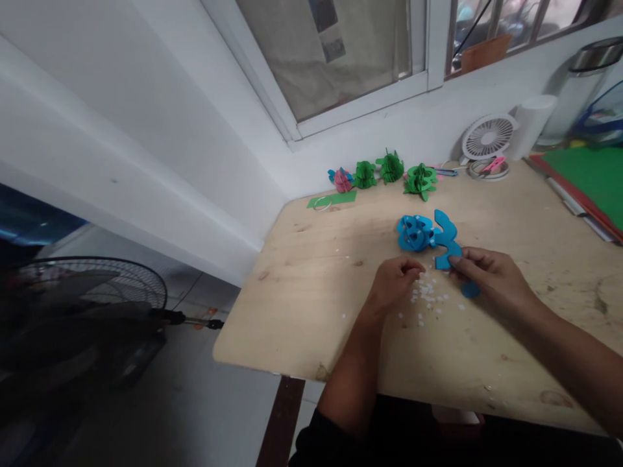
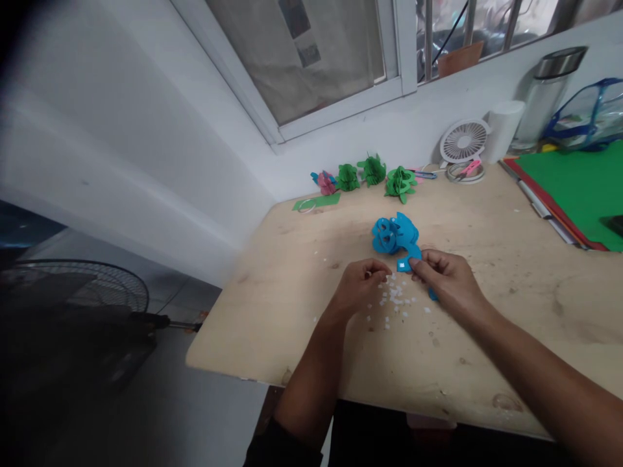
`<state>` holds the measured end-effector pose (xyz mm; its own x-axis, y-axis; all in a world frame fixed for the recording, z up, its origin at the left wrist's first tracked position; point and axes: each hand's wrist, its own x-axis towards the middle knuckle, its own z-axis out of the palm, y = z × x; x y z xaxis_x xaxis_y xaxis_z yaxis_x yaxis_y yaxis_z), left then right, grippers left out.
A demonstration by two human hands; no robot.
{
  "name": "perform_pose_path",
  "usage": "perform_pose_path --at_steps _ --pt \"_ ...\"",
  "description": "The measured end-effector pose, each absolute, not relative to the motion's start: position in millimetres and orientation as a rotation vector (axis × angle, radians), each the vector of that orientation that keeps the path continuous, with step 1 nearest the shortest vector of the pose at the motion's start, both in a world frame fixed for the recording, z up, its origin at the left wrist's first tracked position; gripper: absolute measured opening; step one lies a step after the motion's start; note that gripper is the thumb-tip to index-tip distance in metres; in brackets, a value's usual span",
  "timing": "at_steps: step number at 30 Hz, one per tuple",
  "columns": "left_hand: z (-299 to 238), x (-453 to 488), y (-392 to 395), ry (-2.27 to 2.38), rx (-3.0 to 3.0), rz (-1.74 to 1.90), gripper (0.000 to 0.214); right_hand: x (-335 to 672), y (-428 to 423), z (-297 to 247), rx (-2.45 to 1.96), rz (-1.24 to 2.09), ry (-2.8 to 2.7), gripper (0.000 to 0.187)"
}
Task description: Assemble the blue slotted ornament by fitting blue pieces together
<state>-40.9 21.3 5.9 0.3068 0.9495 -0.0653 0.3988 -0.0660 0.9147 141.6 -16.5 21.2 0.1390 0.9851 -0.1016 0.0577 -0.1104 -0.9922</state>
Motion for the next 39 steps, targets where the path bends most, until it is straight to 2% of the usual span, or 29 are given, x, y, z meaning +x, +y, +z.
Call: perform_pose_path --at_steps 5,9,12,16,19,22,25,32,36,39 --pt "4.2 -40.5 23.6 1.353 1.777 0.661 0.022 141.2 -15.8 20.4 -1.388 1.135 -1.112 0.046" --pt "1.3 -40.8 24.7 1.443 1.852 0.629 0.005 140.7 -16.7 22.3 -1.412 1.155 -1.107 0.046" --pt "0.2 -41.5 25.3 1.41 1.863 0.64 0.024 140.4 -16.9 24.0 -1.41 1.161 -1.103 0.047" --pt "-0.6 -41.7 25.0 1.417 1.775 0.645 0.004 140.3 -16.7 24.4 -1.399 1.155 -1.103 0.049" --pt "-1.2 -41.1 24.2 1.378 1.668 0.688 0.015 140.5 -16.7 23.8 -1.394 1.156 -1.109 0.049" --pt "-0.2 -40.6 23.6 1.249 1.475 0.847 0.011 140.6 -16.7 23.1 -1.381 1.179 -1.117 0.048" --pt "3.2 -40.7 22.8 1.112 1.298 0.944 0.016 140.5 -16.4 22.6 -1.355 1.216 -1.13 0.048" --pt "7.9 -39.4 19.5 1.077 1.231 0.964 0.037 141.7 -15.8 18.6 -1.336 1.236 -1.116 0.047" --pt "6.7 -35.2 19.0 0.975 1.081 0.966 0.027 139.3 -17.4 18.4 -1.313 1.323 -1.136 0.046" --pt "7.0 -31.1 17.0 0.874 0.933 0.919 0.036 134.9 -18.7 21.2 -1.305 1.327 -1.198 0.047"
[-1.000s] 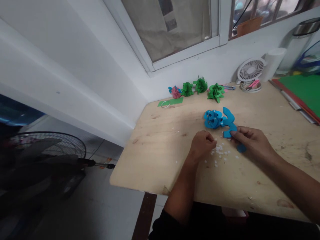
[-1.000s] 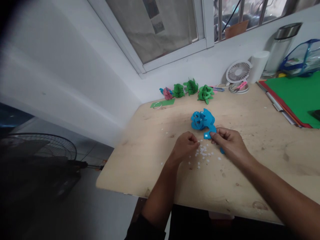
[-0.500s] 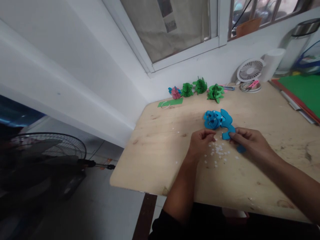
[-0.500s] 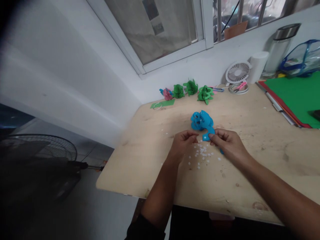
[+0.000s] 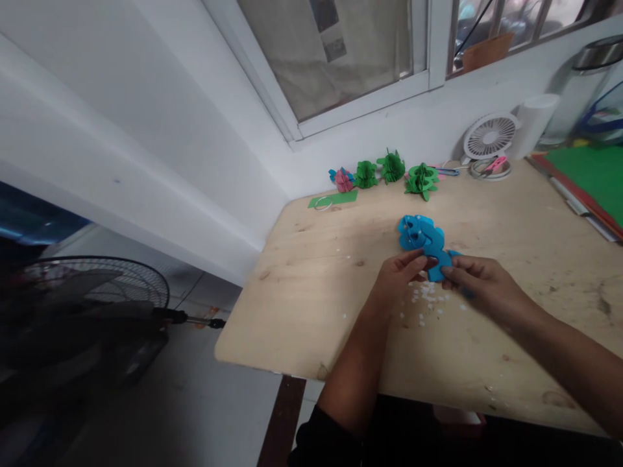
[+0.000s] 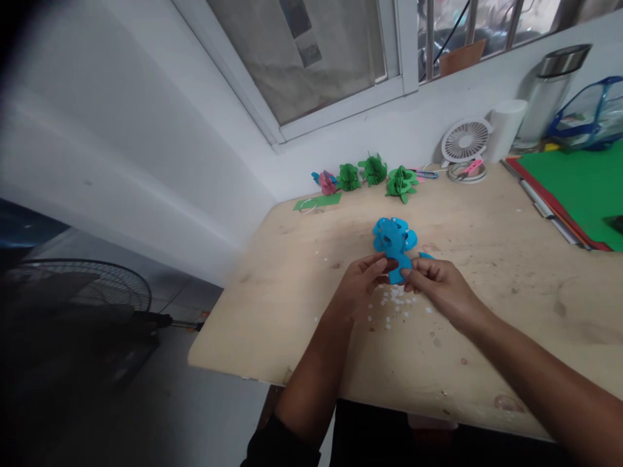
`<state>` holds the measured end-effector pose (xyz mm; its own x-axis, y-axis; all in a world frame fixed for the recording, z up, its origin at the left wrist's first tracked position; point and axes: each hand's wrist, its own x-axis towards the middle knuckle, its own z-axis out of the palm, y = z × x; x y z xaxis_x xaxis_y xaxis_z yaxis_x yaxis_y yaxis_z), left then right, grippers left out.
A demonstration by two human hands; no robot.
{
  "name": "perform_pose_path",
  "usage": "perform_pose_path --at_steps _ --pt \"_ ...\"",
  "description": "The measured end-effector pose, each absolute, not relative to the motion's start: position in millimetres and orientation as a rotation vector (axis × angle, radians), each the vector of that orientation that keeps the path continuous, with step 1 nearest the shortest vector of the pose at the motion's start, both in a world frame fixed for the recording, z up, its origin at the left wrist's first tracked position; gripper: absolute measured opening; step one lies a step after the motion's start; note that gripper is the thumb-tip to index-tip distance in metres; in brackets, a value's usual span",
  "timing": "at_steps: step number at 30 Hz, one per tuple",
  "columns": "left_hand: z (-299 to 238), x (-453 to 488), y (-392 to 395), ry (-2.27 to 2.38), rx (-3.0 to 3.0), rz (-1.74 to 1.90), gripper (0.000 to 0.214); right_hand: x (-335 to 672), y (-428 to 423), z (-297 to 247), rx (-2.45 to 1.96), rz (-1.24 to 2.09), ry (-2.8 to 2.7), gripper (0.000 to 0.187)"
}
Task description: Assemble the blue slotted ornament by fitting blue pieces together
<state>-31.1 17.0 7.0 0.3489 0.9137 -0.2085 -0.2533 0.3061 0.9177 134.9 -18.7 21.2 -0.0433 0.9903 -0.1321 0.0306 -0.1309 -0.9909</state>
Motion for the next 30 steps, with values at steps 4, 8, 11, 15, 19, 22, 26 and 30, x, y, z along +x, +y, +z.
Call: perform_pose_path --at_steps 4,8,11,15,19,22,26,30 --pt "8.2 -26.2 13.4 0.781 0.822 0.952 0.039 130.2 -19.2 22.7 -1.334 1.326 -1.307 0.049" --pt "5.5 -24.6 14.0 0.787 0.751 1.03 0.033 133.8 -18.1 21.1 -1.347 1.297 -1.445 0.047" --pt "2.8 -25.5 16.2 0.85 0.705 1.117 0.031 147.4 -14.3 21.8 -1.424 1.141 -1.471 0.044" --pt "1.6 -26.1 16.7 0.93 0.734 1.111 0.034 176.0 -3.8 27.2 -1.646 0.736 -1.424 0.037" --pt "0.9 -24.6 15.6 1.006 0.794 1.068 0.032 196.8 6.4 28.7 -1.941 0.437 -1.66 0.023" --pt "-0.6 -23.5 16.2 1.041 0.802 1.06 0.032 202.2 9.6 21.4 -2.06 0.467 -1.91 0.023" --pt "-1.5 -23.0 17.1 1.077 0.803 1.054 0.033 202.8 8.8 9.8 -2.056 0.568 -2.157 0.025" --pt "0.4 -22.8 15.9 1.093 0.824 1.044 0.034 197.6 4.6 8.6 -2.1 0.492 -2.223 0.03"
